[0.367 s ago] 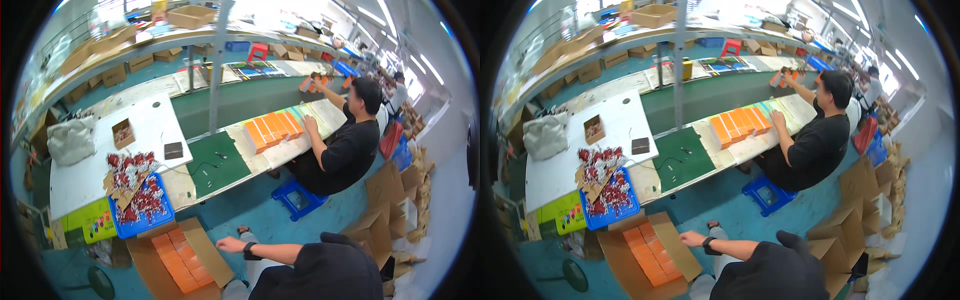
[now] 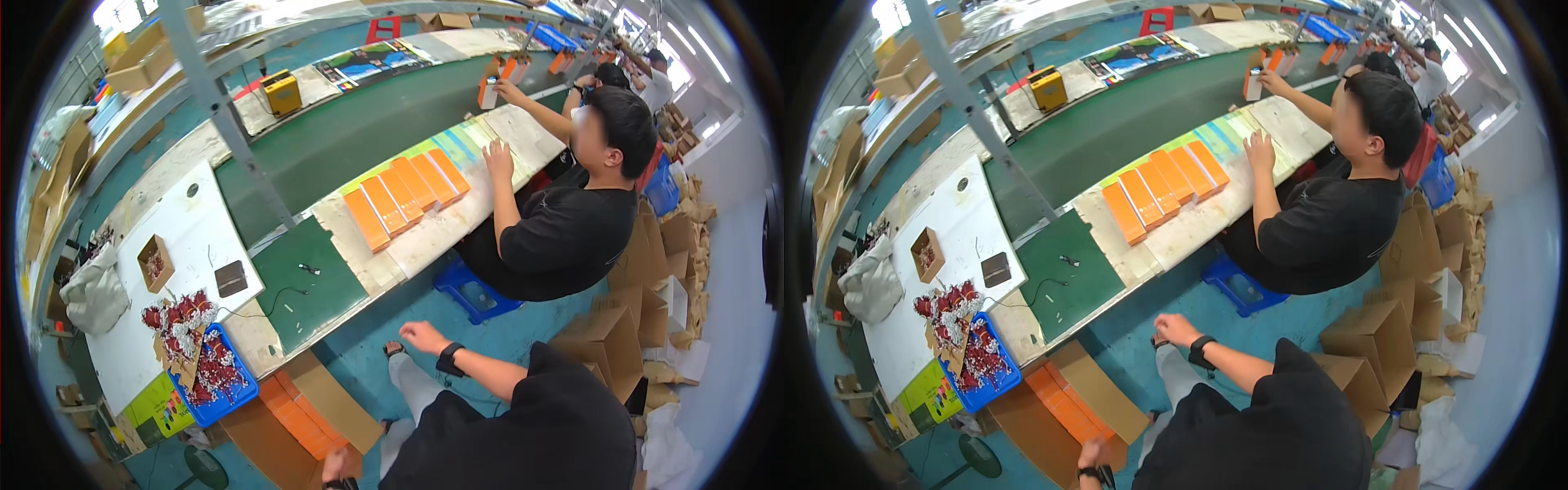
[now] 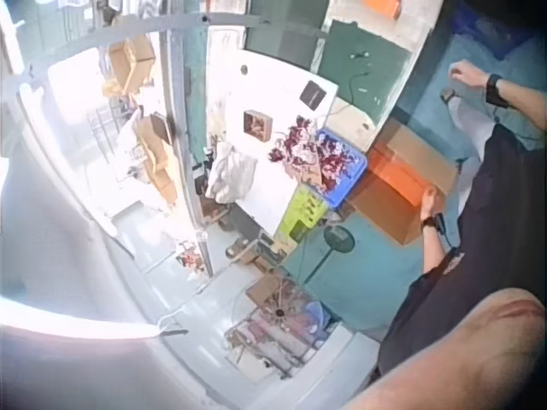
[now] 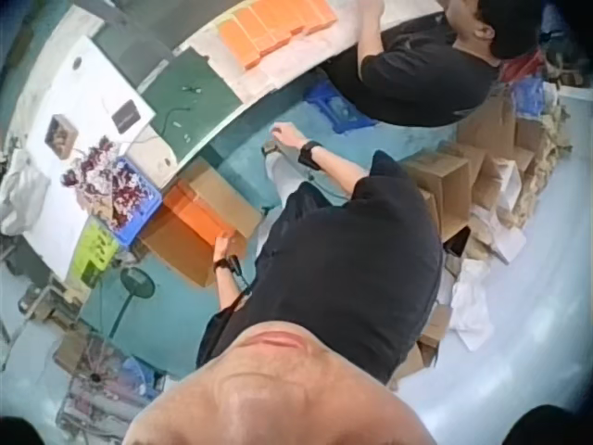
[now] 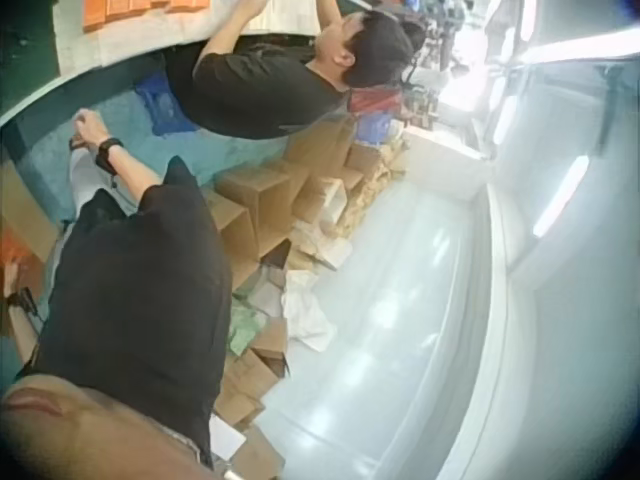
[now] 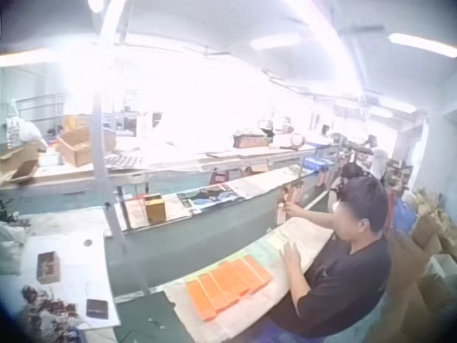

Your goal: Packing several orange product boxes into a large cardboard shipping carton in a factory setting.

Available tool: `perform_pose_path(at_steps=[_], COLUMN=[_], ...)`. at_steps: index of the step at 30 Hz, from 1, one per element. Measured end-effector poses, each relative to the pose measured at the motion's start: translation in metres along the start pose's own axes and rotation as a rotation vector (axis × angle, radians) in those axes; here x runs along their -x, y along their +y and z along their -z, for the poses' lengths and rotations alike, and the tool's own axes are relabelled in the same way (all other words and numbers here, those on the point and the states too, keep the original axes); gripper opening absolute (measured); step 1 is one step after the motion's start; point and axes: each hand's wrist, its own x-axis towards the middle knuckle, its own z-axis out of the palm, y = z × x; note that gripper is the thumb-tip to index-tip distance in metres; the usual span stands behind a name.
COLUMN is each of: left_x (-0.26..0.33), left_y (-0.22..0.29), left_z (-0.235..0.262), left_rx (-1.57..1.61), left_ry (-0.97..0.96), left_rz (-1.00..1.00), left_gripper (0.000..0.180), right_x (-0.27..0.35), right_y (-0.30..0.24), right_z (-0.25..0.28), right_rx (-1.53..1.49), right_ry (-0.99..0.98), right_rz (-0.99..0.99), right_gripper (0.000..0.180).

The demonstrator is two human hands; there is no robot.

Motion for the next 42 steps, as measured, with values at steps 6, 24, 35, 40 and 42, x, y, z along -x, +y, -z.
perform_pose_path(at_steps=[6, 24, 35, 40, 42], left_x=[0.001, -0.027, -0.04, -0.058, -0.062], left_y=[0.176, 0.415, 0.482, 0.487, 0.49], left_z=[0.006, 0.114, 0.108, 0.095, 0.089], left_rx=[0.146, 0.661, 0.877, 0.601, 0.315], left_ry=[0.123, -0.053, -0.388, -0.288, -0.23], left_rz=[-0.239, -0.56, -0.479, -0.376, -0.388], left_gripper=[0.022, 0.038, 0.045, 0.035, 0.023], right_x=[-0.03, -0.125, -0.152, -0.156, -0.164], right_y=[-0.037, -0.295, -0.298, -0.271, -0.252], right_z=[0.048, -0.026, 0.005, 0.037, 0.049], right_rx=[-0.102, -1.39, -1.343, -1.215, -1.134], right_ry=[0.08, -0.204, 0.013, -0.187, -0.207], right_rz=[-0.028, 0.161, 0.202, 0.064, 0.007], right_gripper=[0.018, 0.041, 0.045, 0.035, 0.027])
